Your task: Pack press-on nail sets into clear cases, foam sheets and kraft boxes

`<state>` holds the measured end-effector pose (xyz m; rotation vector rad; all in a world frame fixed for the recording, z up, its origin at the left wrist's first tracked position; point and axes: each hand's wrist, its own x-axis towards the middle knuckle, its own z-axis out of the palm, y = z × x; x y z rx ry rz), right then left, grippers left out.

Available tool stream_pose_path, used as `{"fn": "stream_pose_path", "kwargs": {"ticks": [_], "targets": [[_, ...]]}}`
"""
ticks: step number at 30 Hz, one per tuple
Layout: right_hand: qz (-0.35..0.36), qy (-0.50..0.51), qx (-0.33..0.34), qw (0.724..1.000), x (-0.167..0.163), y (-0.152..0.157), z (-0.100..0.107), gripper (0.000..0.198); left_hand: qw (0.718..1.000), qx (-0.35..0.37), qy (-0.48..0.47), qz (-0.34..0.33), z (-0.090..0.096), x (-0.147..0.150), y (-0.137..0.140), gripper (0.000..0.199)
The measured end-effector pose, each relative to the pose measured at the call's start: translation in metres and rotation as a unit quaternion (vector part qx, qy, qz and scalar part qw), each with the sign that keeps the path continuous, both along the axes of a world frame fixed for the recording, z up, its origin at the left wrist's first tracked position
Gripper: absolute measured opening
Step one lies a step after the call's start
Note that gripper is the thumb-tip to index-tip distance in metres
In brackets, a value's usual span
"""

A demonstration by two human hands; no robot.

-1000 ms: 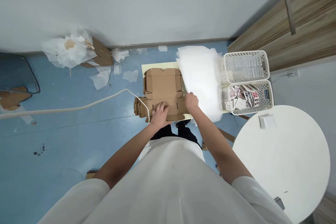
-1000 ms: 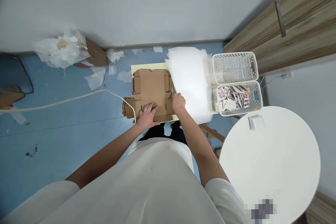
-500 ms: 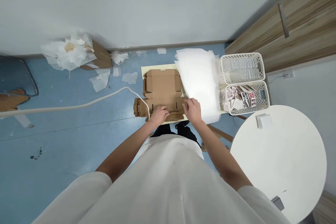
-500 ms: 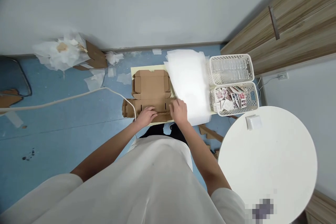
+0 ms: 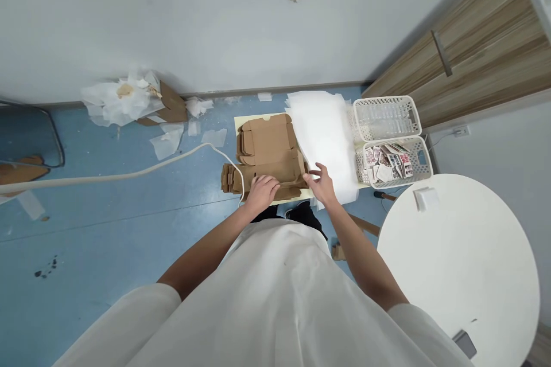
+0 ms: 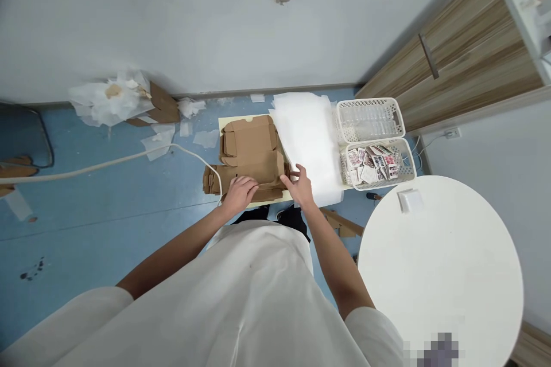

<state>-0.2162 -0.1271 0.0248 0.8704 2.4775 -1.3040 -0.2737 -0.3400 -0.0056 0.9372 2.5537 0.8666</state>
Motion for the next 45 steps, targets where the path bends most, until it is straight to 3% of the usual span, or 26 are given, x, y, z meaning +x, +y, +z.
{"fn": "stream_pose_path", "kwargs": {"ticks": [3,10,13,16,19,22,28,32,37,40,45], "targets": [[0.075,-0.036,0.003,0.997,-0.021,0.001,0.016,0.07,0.999,0.028,-0.014,0.007,-0.003,0.009,0.003,0.025],[0.176,-0.087,0.194,0.961,-0.047,-0.012,0.042,0.069,0.988,0.141,-0.066,0.027,-0.003,0.011,0.008,0.026],[0.17,-0.066,0.237,0.954,-0.042,-0.005,0.049,0.067,0.983,0.142,-0.032,0.109,-0.001,0.006,0.001,0.027],[0.152,-0.046,0.255,0.954,-0.03,0.008,0.052,0.066,0.969,0.095,-0.018,0.229,-0.006,-0.003,-0.007,0.052],[0.131,-0.028,0.24,0.962,-0.015,0.021,0.05,0.066,0.949,0.054,-0.106,0.291,-0.019,-0.013,-0.01,0.078],[0.085,-0.004,0.202,0.976,0.003,0.034,0.046,0.068,0.931,0.05,-0.208,0.295,-0.033,-0.019,-0.005,0.081],[-0.038,0.032,0.109,0.993,0.048,0.055,0.035,0.07,0.924,0.109,-0.293,0.221,-0.035,-0.017,0.018,0.03],[-0.099,0.033,0.105,0.989,0.082,0.063,0.034,0.069,0.947,0.123,-0.251,0.157,-0.016,-0.016,0.044,0.027],[-0.175,0.075,0.091,0.977,0.133,0.075,0.036,0.055,0.984,0.069,-0.156,0.04,0.017,-0.009,0.099,0.018],[-0.235,0.131,0.105,0.957,0.174,0.085,0.038,0.044,0.989,0.08,-0.117,-0.035,0.034,0.009,0.142,0.014],[-0.375,0.154,0.197,0.892,0.257,0.105,0.039,0.035,0.975,0.12,-0.11,-0.154,0.051,0.065,0.217,0.013]]}}
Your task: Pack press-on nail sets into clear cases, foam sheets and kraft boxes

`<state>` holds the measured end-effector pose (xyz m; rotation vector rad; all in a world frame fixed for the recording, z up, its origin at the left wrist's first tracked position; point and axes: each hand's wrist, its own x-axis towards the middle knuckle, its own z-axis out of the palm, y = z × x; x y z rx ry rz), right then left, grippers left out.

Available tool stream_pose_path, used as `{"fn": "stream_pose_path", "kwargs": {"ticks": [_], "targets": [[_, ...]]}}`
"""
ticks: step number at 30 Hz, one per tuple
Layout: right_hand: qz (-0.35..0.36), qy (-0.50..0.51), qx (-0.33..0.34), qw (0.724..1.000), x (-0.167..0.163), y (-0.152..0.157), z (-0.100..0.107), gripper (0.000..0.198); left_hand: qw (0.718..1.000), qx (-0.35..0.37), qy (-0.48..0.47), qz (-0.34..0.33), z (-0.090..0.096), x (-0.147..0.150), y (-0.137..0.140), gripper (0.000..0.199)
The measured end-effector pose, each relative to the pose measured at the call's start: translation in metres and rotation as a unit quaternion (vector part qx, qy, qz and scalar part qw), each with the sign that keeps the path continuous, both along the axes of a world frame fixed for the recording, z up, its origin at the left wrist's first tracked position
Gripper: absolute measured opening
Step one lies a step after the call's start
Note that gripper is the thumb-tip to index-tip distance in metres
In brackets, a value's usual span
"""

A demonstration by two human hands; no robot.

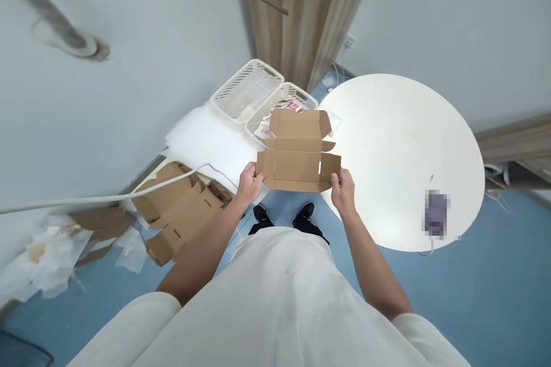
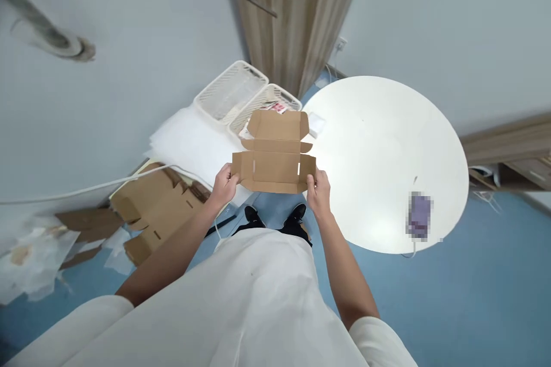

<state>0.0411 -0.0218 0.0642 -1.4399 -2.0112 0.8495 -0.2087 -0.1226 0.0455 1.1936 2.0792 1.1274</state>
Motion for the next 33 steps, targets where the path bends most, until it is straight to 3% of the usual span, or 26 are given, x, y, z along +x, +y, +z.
{"fn": "stream_pose_path", "kwargs": {"ticks": [3,7,11,14,21,28,33], "targets": [[-0.077,0.001,0.02,0.997,0.052,0.011,-0.005,0.031,0.998,0.005,0.002,-0.068,0.003,0.04,0.042,0.013],[-0.153,0.015,0.014,0.988,0.114,0.022,-0.017,0.023,0.99,-0.005,0.014,-0.142,-0.001,0.092,0.091,0.031],[-0.194,0.005,-0.035,0.98,0.16,0.025,-0.028,0.017,0.981,-0.03,0.022,-0.191,-0.012,0.134,0.126,0.04],[-0.21,-0.003,-0.082,0.974,0.182,0.024,-0.035,0.026,0.974,-0.061,0.019,-0.218,-0.024,0.157,0.142,0.041],[-0.297,-0.034,-0.163,0.94,0.201,0.013,-0.056,0.06,0.962,-0.119,-0.006,-0.244,-0.044,0.182,0.16,0.045],[-0.327,-0.08,-0.167,0.927,0.198,0.006,-0.063,0.066,0.948,-0.129,-0.012,-0.291,-0.056,0.182,0.174,0.043],[-0.359,-0.128,-0.145,0.913,0.194,-0.003,-0.064,0.064,0.944,-0.113,-0.005,-0.309,-0.062,0.183,0.175,0.056]]}}
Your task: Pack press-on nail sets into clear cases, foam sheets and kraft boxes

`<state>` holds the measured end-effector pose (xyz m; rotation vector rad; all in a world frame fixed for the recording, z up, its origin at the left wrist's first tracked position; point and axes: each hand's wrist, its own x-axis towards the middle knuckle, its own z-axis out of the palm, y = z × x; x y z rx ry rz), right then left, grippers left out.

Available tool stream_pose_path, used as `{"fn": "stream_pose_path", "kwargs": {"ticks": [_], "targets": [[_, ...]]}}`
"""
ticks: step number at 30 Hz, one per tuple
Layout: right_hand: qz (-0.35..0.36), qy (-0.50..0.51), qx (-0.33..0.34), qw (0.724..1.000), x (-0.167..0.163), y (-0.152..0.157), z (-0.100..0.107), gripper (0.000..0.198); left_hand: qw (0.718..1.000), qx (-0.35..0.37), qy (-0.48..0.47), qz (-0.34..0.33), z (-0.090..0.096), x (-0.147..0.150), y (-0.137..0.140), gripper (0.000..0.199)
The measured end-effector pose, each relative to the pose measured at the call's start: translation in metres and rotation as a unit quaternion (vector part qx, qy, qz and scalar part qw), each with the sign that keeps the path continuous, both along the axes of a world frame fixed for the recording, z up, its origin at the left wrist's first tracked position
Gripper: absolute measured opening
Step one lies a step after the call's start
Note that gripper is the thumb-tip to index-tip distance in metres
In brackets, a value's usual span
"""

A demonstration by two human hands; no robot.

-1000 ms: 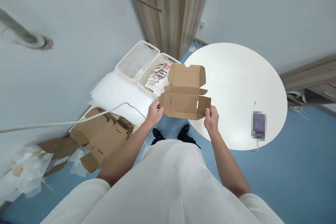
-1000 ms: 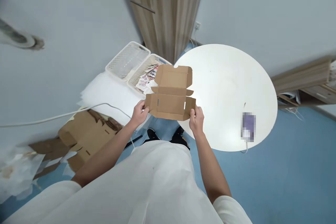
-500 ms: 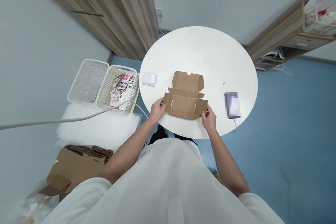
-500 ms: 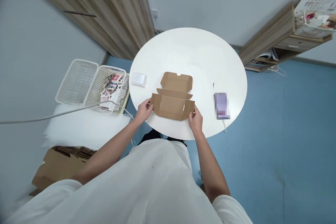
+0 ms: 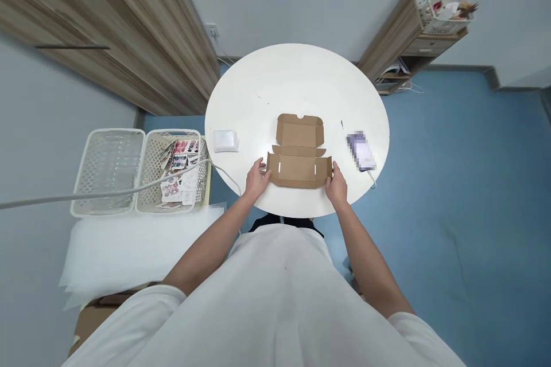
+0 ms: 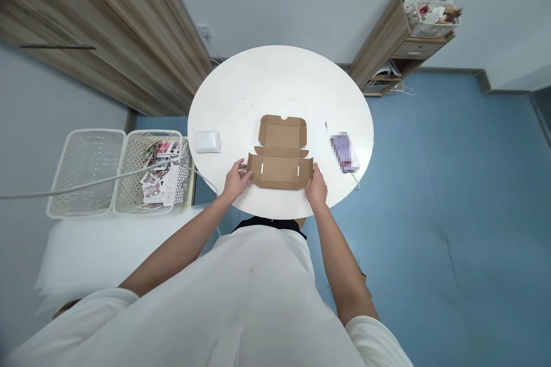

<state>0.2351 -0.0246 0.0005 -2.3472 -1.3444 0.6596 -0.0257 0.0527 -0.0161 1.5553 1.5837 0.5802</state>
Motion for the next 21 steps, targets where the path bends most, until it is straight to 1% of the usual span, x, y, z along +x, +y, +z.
{"fn": "stream_pose_path", "kwargs": {"ticks": [4,9,12,14,17,19,21], "targets": [[-0.017,-0.024,-0.008,1.0,0.003,-0.005,-0.003,0.064,0.999,0.023,-0.011,-0.02,-0.006,-0.001,-0.009,0.066],[-0.02,-0.031,-0.027,0.999,0.012,-0.006,-0.002,0.064,0.997,0.018,-0.006,-0.068,-0.012,-0.004,-0.02,0.068],[-0.006,-0.04,-0.021,0.999,0.016,-0.004,0.001,0.064,0.995,0.039,0.007,-0.09,-0.011,-0.002,-0.022,0.069],[0.009,-0.064,-0.007,0.998,0.018,0.0,0.004,0.063,0.992,0.075,0.043,-0.087,-0.006,0.002,-0.024,0.069],[0.037,-0.105,0.029,0.993,0.019,0.013,0.009,0.061,0.979,0.134,0.133,-0.075,0.006,0.011,-0.027,0.069],[0.064,-0.101,0.045,0.992,0.02,0.026,0.011,0.058,0.965,0.156,0.187,-0.096,0.014,0.02,-0.031,0.067],[0.09,-0.069,0.05,0.992,0.021,0.044,0.012,0.057,0.95,0.162,0.225,-0.143,0.02,0.028,-0.034,0.063]]}}
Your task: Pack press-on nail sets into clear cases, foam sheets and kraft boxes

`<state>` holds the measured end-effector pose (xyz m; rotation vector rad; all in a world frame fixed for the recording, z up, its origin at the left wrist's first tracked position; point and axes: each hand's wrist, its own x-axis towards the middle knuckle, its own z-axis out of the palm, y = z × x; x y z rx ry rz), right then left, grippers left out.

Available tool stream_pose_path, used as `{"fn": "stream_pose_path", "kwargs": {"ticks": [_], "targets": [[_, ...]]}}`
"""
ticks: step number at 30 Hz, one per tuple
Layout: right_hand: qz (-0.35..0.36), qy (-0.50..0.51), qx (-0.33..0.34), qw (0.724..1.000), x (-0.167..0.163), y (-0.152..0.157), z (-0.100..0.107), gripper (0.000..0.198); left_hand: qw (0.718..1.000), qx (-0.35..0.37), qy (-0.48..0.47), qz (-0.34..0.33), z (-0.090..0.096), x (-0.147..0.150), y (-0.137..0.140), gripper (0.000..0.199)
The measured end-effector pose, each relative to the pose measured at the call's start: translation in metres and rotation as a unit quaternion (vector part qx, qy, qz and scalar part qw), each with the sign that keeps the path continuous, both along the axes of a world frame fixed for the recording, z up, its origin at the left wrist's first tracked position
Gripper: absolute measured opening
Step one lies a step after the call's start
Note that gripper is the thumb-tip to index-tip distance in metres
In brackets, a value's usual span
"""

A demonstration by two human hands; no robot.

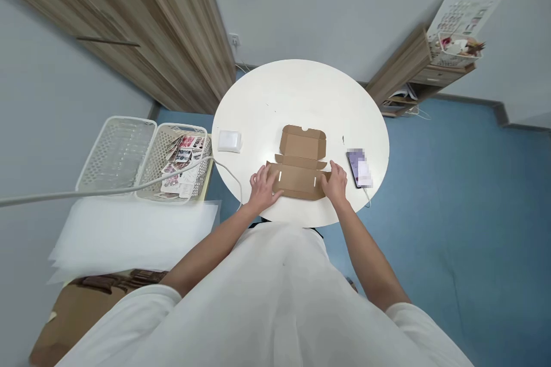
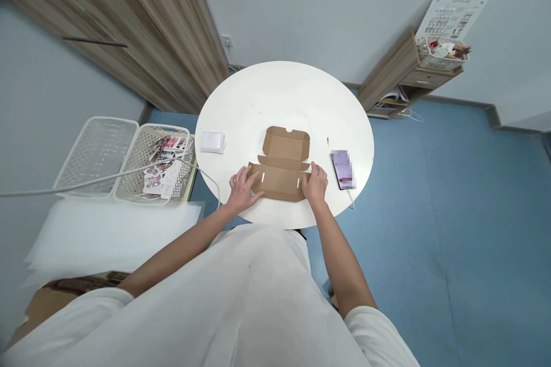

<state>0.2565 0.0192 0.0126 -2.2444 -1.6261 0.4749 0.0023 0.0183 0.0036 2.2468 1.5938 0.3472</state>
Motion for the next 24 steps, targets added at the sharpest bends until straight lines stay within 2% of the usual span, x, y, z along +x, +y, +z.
{"fn": "stream_pose_path", "kwargs": {"ticks": [3,6,14,18,24], "targets": [[0.025,0.065,-0.009,0.998,0.002,0.028,-0.002,0.058,0.998,-0.018,0.049,-0.046,0.003,0.011,-0.004,0.051],[0.026,0.12,-0.018,0.992,0.007,0.051,-0.008,0.061,0.996,-0.031,0.071,-0.043,-0.001,0.018,-0.007,0.039],[-0.045,0.251,-0.094,0.962,0.028,0.088,-0.028,0.074,0.996,-0.043,0.064,-0.054,-0.01,0.032,-0.007,0.026],[-0.072,0.315,-0.102,0.941,0.035,0.102,-0.034,0.064,0.995,-0.047,0.072,-0.048,-0.015,0.037,-0.008,0.034],[-0.079,0.336,-0.088,0.934,0.037,0.112,-0.044,0.039,0.991,-0.046,0.101,-0.078,-0.019,0.039,-0.015,0.042]]}}
